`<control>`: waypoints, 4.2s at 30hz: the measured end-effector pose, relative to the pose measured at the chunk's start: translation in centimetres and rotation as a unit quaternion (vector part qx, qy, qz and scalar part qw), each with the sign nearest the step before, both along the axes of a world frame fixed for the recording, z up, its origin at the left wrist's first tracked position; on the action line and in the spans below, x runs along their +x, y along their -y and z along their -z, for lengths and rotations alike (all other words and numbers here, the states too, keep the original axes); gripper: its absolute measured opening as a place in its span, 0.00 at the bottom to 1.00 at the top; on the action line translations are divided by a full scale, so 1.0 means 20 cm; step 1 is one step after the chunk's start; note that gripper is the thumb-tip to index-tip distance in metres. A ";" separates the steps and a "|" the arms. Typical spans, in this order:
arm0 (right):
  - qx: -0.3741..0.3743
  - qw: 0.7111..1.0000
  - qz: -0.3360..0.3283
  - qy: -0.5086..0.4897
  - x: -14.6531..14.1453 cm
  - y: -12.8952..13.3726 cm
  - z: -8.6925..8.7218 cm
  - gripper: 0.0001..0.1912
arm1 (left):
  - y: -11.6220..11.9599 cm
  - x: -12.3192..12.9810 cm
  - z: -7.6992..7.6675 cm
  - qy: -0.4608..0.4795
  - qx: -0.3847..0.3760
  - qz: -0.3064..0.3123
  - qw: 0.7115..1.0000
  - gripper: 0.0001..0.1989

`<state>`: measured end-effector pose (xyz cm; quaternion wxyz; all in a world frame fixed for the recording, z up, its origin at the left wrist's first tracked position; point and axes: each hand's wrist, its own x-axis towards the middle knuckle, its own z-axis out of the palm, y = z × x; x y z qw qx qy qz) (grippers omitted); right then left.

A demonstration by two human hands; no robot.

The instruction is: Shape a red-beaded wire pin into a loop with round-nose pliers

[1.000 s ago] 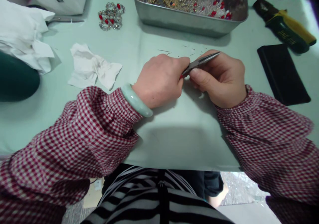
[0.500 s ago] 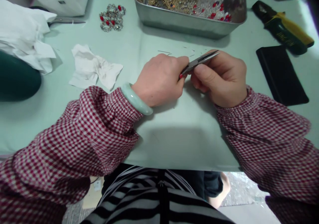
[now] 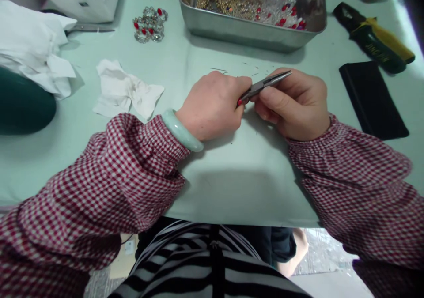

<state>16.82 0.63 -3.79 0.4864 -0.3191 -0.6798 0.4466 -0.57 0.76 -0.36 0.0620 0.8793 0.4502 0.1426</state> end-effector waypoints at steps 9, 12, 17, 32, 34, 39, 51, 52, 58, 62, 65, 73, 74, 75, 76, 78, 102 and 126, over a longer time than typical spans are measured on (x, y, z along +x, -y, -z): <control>-0.052 0.998 -0.024 -0.036 0.00 0.00 -0.02 0.07 | 0.00 0.00 -0.02 0.034 -0.043 0.032 0.998 0.09; -0.083 0.994 -0.047 -0.058 0.00 0.00 -0.03 0.04 | 0.00 0.00 -0.02 0.051 -0.055 0.036 0.997 0.08; -0.089 0.992 -0.052 -0.073 0.00 -0.01 -0.03 0.04 | 0.00 -0.01 -0.01 0.049 -0.026 0.028 0.998 0.08; 0.051 0.995 0.056 0.058 -0.03 0.01 0.00 0.06 | -0.01 -0.01 0.01 0.005 -0.016 -0.011 1.000 0.08; 0.041 0.996 0.058 0.062 -0.02 0.01 0.00 0.08 | -0.01 -0.01 0.01 0.003 -0.008 -0.011 1.000 0.09; -0.015 0.997 0.034 0.063 -0.01 0.02 -0.01 0.11 | -0.01 -0.01 0.02 0.003 0.000 -0.009 1.000 0.09; 0.049 0.989 0.081 0.111 0.01 0.02 -0.01 0.14 | -0.02 0.00 0.01 -0.001 -0.008 -0.011 1.000 0.09; 0.053 0.989 0.083 0.114 0.01 0.02 -0.01 0.15 | -0.02 0.00 0.01 -0.001 -0.007 -0.012 1.000 0.09; 0.072 0.984 0.094 0.131 0.02 0.02 -0.01 0.16 | -0.02 0.01 0.02 0.019 -0.009 -0.005 1.000 0.11; 0.070 0.986 0.102 0.112 0.02 0.02 -0.01 0.16 | -0.01 0.02 0.02 0.048 -0.026 -0.018 0.998 0.12; 0.057 0.989 0.101 0.095 0.02 0.02 -0.01 0.16 | -0.01 0.03 0.02 0.060 -0.032 -0.011 0.998 0.12; 0.063 0.989 0.096 0.097 0.01 0.02 -0.01 0.16 | -0.01 0.02 0.03 0.051 -0.032 -0.016 0.998 0.12; 0.067 0.988 0.098 0.103 0.01 0.01 -0.01 0.15 | -0.01 0.02 0.03 0.048 -0.033 -0.021 0.998 0.12; 0.071 0.986 0.101 0.110 0.01 0.01 -0.01 0.15 | -0.01 0.02 0.03 0.045 -0.034 -0.026 0.998 0.12; 0.075 0.985 0.107 0.117 0.01 0.01 -0.01 0.15 | -0.01 0.02 0.03 0.042 -0.035 -0.031 0.998 0.12; 0.077 0.982 0.119 0.124 0.00 0.01 -0.02 0.14 | -0.02 0.03 0.04 0.037 -0.038 -0.041 0.998 0.12; 0.116 0.956 0.227 0.142 -0.12 -0.07 -0.03 0.13 | -0.09 0.09 0.04 0.102 -0.028 -0.101 0.989 0.06; 0.054 0.978 0.150 0.132 -0.06 -0.10 -0.05 0.13 | -0.14 0.03 0.05 0.112 -0.025 -0.039 0.993 0.07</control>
